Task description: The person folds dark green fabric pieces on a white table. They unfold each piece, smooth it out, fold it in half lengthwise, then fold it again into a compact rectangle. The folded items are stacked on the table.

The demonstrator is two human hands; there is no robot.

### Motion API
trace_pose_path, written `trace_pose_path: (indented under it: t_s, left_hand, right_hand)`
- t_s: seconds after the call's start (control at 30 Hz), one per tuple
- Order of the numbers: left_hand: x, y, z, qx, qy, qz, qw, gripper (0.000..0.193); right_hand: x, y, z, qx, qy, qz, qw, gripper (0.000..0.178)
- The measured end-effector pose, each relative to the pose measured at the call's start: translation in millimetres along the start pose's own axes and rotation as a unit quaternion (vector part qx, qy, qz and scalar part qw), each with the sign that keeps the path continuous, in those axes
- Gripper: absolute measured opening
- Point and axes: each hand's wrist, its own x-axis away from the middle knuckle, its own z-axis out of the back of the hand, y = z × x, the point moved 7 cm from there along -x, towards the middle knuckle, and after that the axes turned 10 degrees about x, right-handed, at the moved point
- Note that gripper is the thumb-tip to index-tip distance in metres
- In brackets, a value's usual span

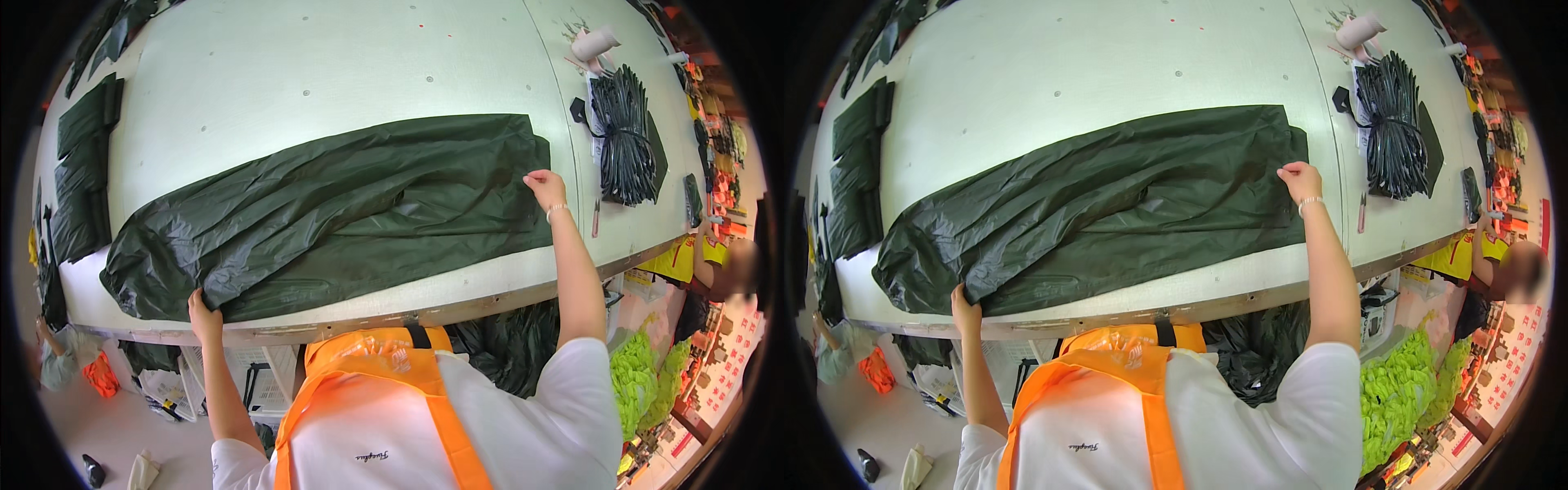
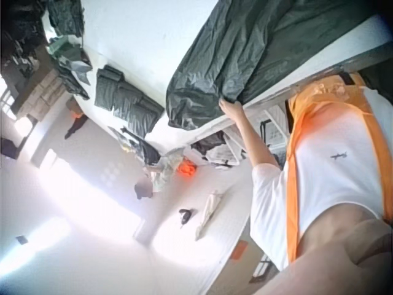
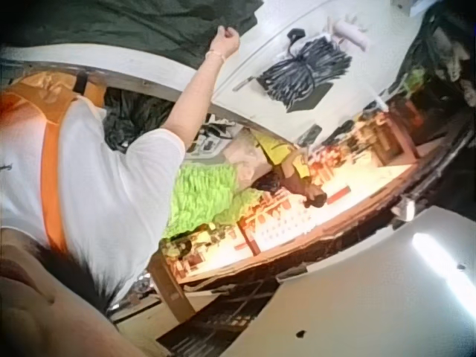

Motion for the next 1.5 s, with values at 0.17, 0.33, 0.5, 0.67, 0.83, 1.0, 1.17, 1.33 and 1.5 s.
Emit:
trace_pose_path:
  t_s: [0.17, 0.33, 0.5, 0.67, 0.83, 1.0, 1.17, 1.33, 1.5]
  left_hand:
    - [-1.1, -4.2, 2.9, -0.04, 0.009, 0.033, 0.999, 0.048]
    - [-2.0, -22.0, -4.1, -0.034, 0.033, 0.019, 0.999, 0.048]
    - [-8.1, -7.1, 5.1, -0.042, -0.016, 0.066, 0.997, 0.044]
    - [5.6, -4.1, 30.2, 0.045, 0.06, 0.105, 0.992, 0.044]
    - [63.2, 68.3, 66.4, -0.014, 0.322, -0.176, 0.93, 0.059]
    - [80.2, 64.4, 28.4, -0.096, 0.212, -0.206, 0.95, 0.071]
    - [96.3, 48.6, -3.5, -0.128, 0.124, -0.093, 0.98, 0.078]
    - [99.3, 45.1, 5.3, -0.073, 0.131, -0.122, 0.981, 0.076]
    - [118.2, 32.2, -3.7, 0.079, 0.04, -0.179, 0.98, 0.072]
  right_hand:
    - [-13.6, -10.2, -15.1, -0.11, -0.077, -0.164, 0.977, 0.029]
    - [-24.0, -5.0, -20.9, -0.121, -0.099, -0.146, 0.977, 0.033]
    - [-48.2, -96.7, 65.5, 0.146, -0.125, 0.074, 0.979, 0.021]
    - [37.0, -251.4, 238.5, -0.464, -0.402, 0.408, 0.677, 0.025]
    - [15.1, -136.4, 274.7, -0.585, -0.169, 0.262, 0.748, 0.026]
    - [17.4, 42.7, 132.4, -0.459, -0.015, 0.066, 0.886, 0.018]
    - [54.0, 146.3, 38.1, 0.041, 0.127, 0.009, 0.991, 0.051]
    - [82.6, 144.6, 28.3, 0.062, 0.193, 0.058, 0.977, 0.037]
    - [98.9, 186.9, 16.8, 0.044, 0.26, 0.093, 0.96, 0.034]
